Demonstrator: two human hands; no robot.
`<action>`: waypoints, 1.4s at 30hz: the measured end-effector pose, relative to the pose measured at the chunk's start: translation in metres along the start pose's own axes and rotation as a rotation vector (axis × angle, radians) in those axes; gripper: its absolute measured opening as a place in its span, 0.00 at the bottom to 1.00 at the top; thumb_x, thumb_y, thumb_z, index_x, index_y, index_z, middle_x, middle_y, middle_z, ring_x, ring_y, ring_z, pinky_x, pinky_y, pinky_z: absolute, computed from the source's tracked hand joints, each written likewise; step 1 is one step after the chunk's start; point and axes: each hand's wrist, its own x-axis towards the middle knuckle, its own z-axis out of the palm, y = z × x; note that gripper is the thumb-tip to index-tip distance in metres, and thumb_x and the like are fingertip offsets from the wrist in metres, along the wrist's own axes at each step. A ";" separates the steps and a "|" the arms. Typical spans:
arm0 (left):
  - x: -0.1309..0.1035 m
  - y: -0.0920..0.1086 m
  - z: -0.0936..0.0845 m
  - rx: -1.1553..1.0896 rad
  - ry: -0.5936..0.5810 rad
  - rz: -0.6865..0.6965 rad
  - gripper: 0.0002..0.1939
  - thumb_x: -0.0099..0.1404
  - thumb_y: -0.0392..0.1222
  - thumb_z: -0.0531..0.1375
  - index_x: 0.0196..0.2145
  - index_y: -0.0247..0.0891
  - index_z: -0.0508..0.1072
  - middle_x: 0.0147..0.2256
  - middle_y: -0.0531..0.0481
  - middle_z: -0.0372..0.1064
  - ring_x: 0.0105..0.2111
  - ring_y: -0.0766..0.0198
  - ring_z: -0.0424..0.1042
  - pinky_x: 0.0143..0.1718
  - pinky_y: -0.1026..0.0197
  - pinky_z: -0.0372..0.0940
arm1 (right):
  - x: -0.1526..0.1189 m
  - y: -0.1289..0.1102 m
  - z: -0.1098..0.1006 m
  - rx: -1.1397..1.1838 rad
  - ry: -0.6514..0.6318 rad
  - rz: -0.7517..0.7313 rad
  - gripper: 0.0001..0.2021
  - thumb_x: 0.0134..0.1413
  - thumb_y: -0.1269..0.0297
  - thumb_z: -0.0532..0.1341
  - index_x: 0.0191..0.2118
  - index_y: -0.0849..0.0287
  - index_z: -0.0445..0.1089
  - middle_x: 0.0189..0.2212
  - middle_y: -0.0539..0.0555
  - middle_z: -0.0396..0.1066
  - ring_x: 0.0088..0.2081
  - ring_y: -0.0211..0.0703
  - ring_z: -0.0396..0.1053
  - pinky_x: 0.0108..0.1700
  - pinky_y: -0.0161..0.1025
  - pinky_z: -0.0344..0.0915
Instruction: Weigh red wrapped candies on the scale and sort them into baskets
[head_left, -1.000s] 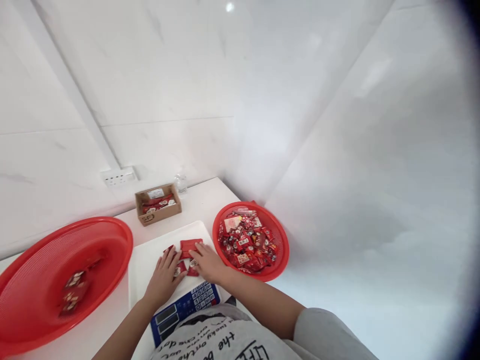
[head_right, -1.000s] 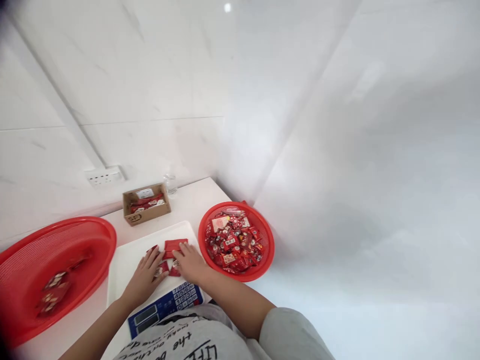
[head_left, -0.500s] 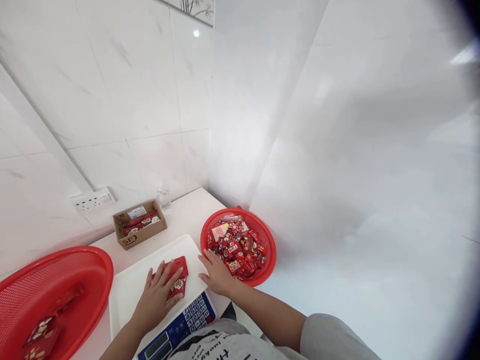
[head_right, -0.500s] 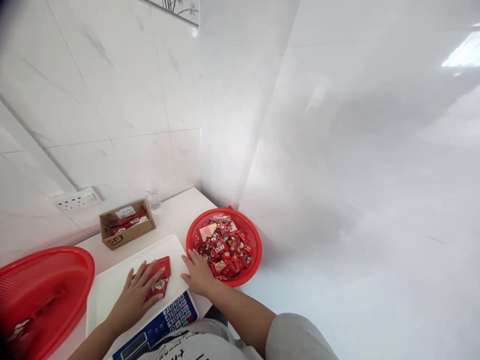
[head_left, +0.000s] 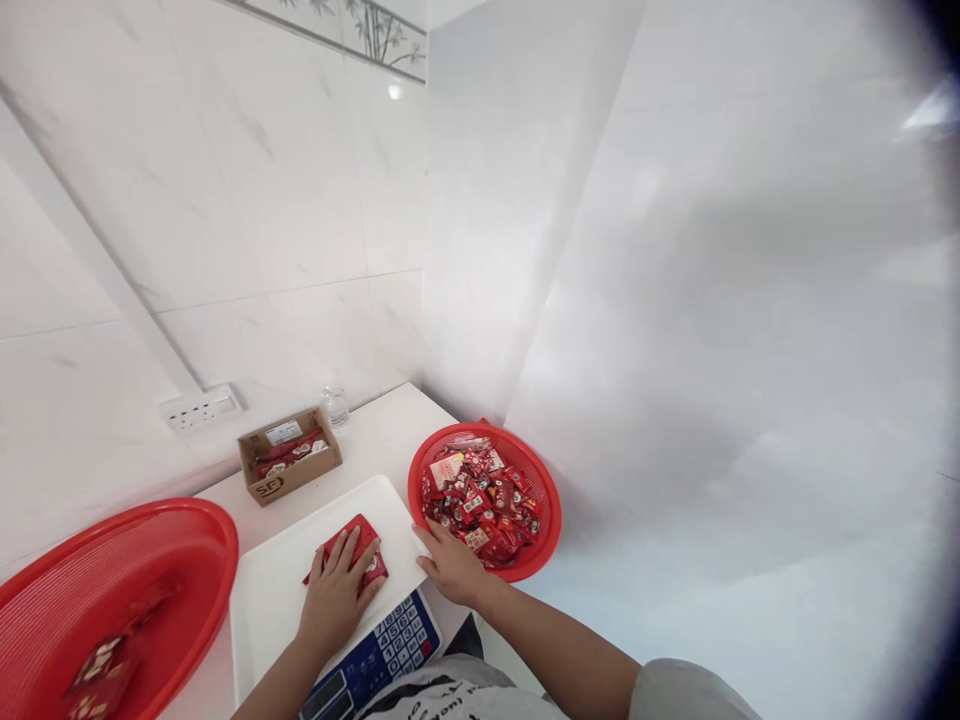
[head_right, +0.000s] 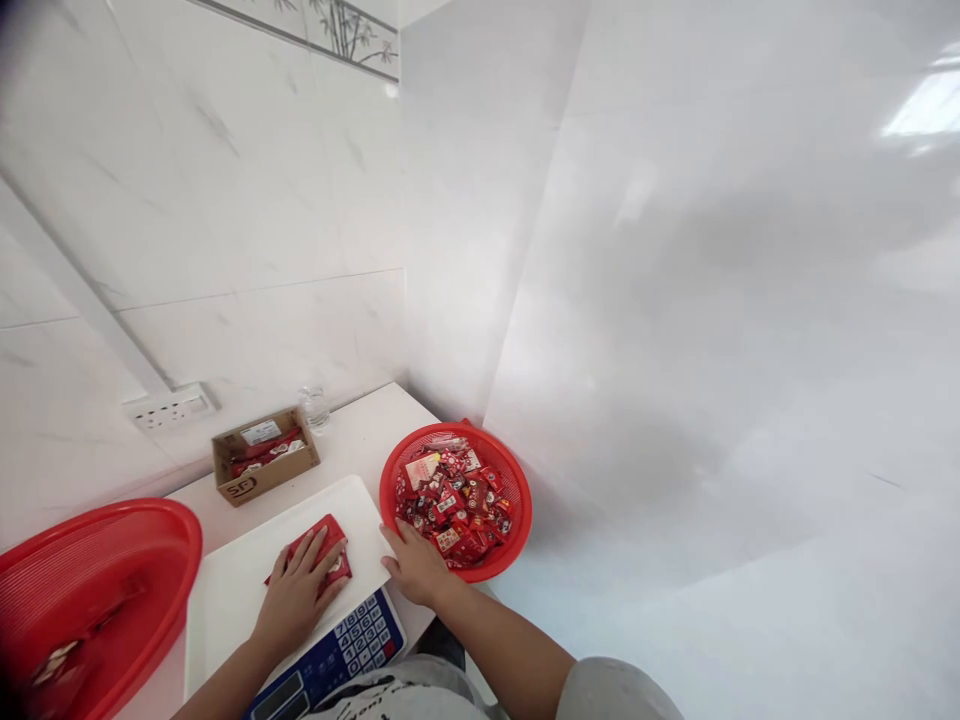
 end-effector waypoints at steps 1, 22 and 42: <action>-0.001 0.007 0.001 0.014 0.022 -0.091 0.26 0.63 0.55 0.50 0.57 0.48 0.62 0.60 0.41 0.53 0.60 0.47 0.52 0.57 0.39 0.44 | 0.000 0.001 0.001 -0.001 0.003 -0.007 0.27 0.58 0.57 0.49 0.63 0.55 0.48 0.63 0.60 0.47 0.62 0.51 0.48 0.59 0.48 0.50; -0.121 -0.094 -0.057 0.070 0.216 -1.028 0.30 0.66 0.53 0.42 0.61 0.34 0.53 0.63 0.35 0.44 0.63 0.44 0.36 0.57 0.33 0.37 | 0.003 0.017 0.021 -0.028 -0.024 0.005 0.27 0.58 0.54 0.45 0.62 0.57 0.51 0.62 0.59 0.48 0.62 0.50 0.50 0.56 0.49 0.56; -0.253 -0.227 -0.116 0.041 -0.303 -1.435 0.23 0.62 0.47 0.48 0.49 0.29 0.64 0.41 0.34 0.72 0.41 0.44 0.71 0.39 0.47 0.62 | 0.001 0.011 0.019 -0.073 -0.036 0.041 0.27 0.59 0.53 0.42 0.62 0.56 0.50 0.62 0.57 0.49 0.60 0.49 0.52 0.54 0.48 0.58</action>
